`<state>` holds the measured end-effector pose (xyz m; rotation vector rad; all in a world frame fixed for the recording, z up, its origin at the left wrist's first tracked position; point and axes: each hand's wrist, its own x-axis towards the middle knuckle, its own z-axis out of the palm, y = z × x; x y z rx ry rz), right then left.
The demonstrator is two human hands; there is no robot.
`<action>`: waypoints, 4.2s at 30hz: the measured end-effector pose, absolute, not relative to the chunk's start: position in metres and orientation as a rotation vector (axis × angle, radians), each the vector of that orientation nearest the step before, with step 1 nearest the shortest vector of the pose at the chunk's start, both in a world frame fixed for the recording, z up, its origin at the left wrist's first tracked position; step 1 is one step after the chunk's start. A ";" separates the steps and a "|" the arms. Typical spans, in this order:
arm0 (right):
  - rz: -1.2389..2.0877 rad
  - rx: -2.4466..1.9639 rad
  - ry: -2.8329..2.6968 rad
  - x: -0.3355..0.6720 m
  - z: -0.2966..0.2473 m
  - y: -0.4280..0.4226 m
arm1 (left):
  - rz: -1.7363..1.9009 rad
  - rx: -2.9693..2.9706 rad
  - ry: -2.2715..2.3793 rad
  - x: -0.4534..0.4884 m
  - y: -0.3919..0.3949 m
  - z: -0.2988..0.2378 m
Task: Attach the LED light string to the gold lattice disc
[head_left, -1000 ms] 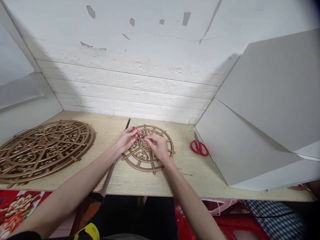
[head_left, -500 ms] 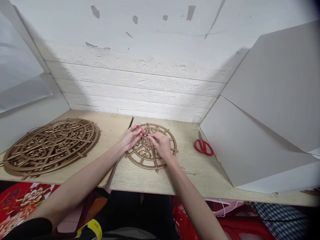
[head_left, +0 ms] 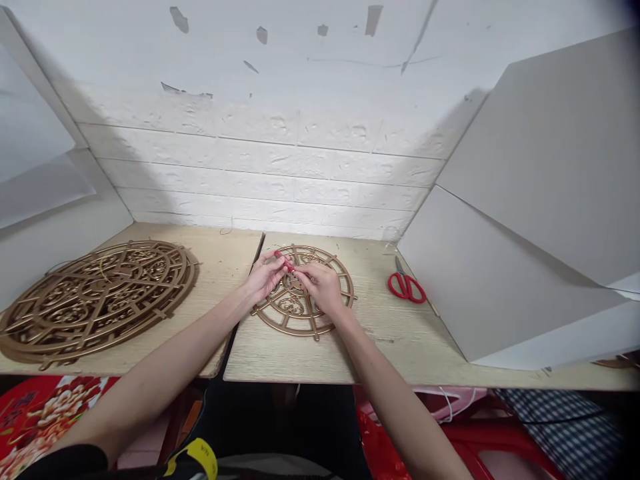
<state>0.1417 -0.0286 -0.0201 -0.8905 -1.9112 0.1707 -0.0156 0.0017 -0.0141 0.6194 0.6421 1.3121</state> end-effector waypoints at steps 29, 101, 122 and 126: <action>0.442 -1.003 -1.815 0.153 -0.017 -0.020 | 1.319 0.561 0.693 -0.013 0.004 -0.016; 0.292 -1.080 -1.977 0.157 -0.021 -0.017 | 1.465 0.742 0.765 -0.008 0.003 -0.027; 0.940 -0.999 -1.019 0.182 -0.007 -0.010 | 1.499 0.936 0.812 -0.026 0.005 -0.008; 0.629 -1.142 -0.814 0.188 -0.012 -0.005 | 1.596 1.122 0.918 -0.029 0.006 -0.005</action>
